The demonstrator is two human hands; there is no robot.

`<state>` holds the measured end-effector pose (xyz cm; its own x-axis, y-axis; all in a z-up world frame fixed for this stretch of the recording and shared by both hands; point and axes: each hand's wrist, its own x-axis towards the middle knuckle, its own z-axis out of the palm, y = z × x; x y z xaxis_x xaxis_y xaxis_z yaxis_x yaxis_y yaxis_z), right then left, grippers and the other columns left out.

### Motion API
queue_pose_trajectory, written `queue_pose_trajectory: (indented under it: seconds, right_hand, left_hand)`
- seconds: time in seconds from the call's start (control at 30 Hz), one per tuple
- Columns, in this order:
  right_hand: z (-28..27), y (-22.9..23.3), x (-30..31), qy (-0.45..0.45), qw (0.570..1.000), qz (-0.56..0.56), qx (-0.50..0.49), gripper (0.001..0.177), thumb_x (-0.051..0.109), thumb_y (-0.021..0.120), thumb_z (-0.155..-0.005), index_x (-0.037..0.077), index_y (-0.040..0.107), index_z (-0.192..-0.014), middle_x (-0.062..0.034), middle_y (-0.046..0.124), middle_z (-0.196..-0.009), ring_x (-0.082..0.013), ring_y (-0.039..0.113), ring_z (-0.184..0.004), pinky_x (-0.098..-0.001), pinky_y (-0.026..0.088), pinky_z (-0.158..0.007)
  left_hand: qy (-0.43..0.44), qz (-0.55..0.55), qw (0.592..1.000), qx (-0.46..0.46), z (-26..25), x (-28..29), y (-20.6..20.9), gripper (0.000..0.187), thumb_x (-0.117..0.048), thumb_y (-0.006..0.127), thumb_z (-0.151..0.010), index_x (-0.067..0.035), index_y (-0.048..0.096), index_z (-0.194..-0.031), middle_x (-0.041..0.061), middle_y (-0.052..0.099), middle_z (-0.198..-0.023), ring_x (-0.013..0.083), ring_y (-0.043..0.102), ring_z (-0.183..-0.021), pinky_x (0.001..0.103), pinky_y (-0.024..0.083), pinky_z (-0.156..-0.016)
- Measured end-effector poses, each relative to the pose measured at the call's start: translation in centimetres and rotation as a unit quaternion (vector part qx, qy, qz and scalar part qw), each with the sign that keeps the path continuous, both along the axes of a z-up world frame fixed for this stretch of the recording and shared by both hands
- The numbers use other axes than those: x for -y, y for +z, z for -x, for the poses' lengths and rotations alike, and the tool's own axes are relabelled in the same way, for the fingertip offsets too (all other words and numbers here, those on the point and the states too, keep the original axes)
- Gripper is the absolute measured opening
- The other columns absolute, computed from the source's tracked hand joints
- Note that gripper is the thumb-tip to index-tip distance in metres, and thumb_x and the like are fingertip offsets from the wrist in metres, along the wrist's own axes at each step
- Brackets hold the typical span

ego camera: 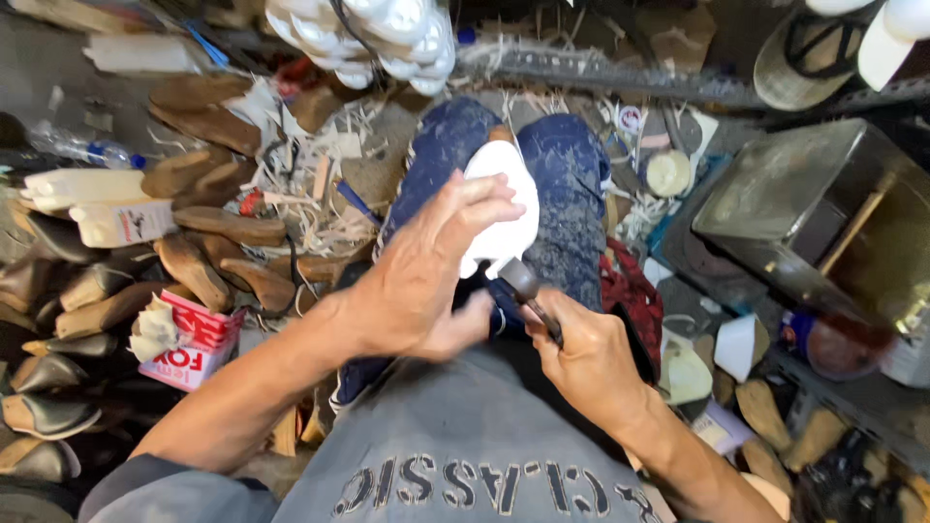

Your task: The person sits on the floor and uses pliers to pull nails out of a white shoe sole. They then use a hammer to tap the shoe and remove remaining nails, occasionally picking up nails from the floor.

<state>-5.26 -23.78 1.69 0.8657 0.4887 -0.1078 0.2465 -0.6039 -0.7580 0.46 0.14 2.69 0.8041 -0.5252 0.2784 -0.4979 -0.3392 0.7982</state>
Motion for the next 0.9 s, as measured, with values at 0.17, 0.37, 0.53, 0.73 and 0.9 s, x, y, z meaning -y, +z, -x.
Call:
queue_pose_trajectory:
  seconds: [0.17, 0.37, 0.53, 0.73, 0.9]
  right_hand:
    - [0.5, -1.3, -1.1, -0.012, 0.997, 0.031, 0.068, 0.014, 0.014, 0.061, -0.100, 0.009, 0.063, -0.113, -0.0030, 0.071, -0.095, -0.0284, 0.070, -0.077, -0.0418, 0.050, -0.057]
    - [-2.2, 0.7, -1.4, 0.084, 0.992, 0.097, -0.012, 0.038, 0.017, 0.055, -0.100, 0.010, 0.051, -0.137, -0.0153, 0.066, -0.105, -0.0401, 0.066, -0.091, -0.0534, 0.050, -0.073]
    - [-3.1, -0.2, -1.7, 0.094, 0.991, 0.053, -0.082, 0.038, 0.029, 0.058, -0.100, 0.004, 0.060, -0.128, -0.0138, 0.070, -0.116, -0.0356, 0.068, -0.103, -0.0452, 0.049, -0.085]
    - [-5.0, 0.5, -3.0, 0.116, 0.986, -0.004, -0.119, 0.034, 0.027, 0.048, -0.104, 0.004, 0.058, -0.127, -0.0132, 0.070, -0.112, -0.0361, 0.066, -0.097, -0.0430, 0.047, -0.082]
    - [-7.7, 0.4, -3.4, 0.154, 0.984, -0.037, -0.083, 0.035, 0.020, 0.053, -0.103, 0.003, 0.055, -0.134, -0.0144, 0.069, -0.109, -0.0332, 0.067, -0.094, -0.0419, 0.047, -0.082]
  left_hand:
    - [0.156, 0.081, 0.971, -0.162, 1.8, 1.3, 2.0, 0.037, -0.019, 0.045, -0.097, -0.005, 0.046, -0.131, 0.022, 0.052, -0.133, 0.0415, 0.048, -0.144, 0.047, 0.040, -0.116]
    - [0.116, 0.007, 0.989, -0.093, 0.4, -0.2, 0.6, 0.039, -0.028, 0.041, -0.105, -0.002, 0.044, -0.134, 0.025, 0.053, -0.130, 0.0388, 0.057, -0.125, 0.049, 0.051, -0.101]
    - [0.160, -0.016, 0.984, -0.077, -2.1, -3.0, 0.1, 0.046, -0.040, 0.032, -0.106, -0.004, 0.046, -0.131, 0.020, 0.059, -0.119, 0.0279, 0.062, -0.092, 0.035, 0.048, -0.067]
    - [0.163, -0.008, 0.983, -0.089, -2.2, -3.8, 0.0, 0.039, -0.034, 0.035, -0.107, -0.006, 0.047, -0.132, 0.015, 0.060, -0.124, 0.0273, 0.060, -0.099, 0.040, 0.046, -0.083]
    - [0.158, -0.017, 0.983, -0.094, -1.6, -3.9, 0.2, 0.046, -0.041, 0.033, -0.108, -0.006, 0.049, -0.133, 0.013, 0.059, -0.126, 0.0273, 0.060, -0.105, 0.039, 0.045, -0.087]
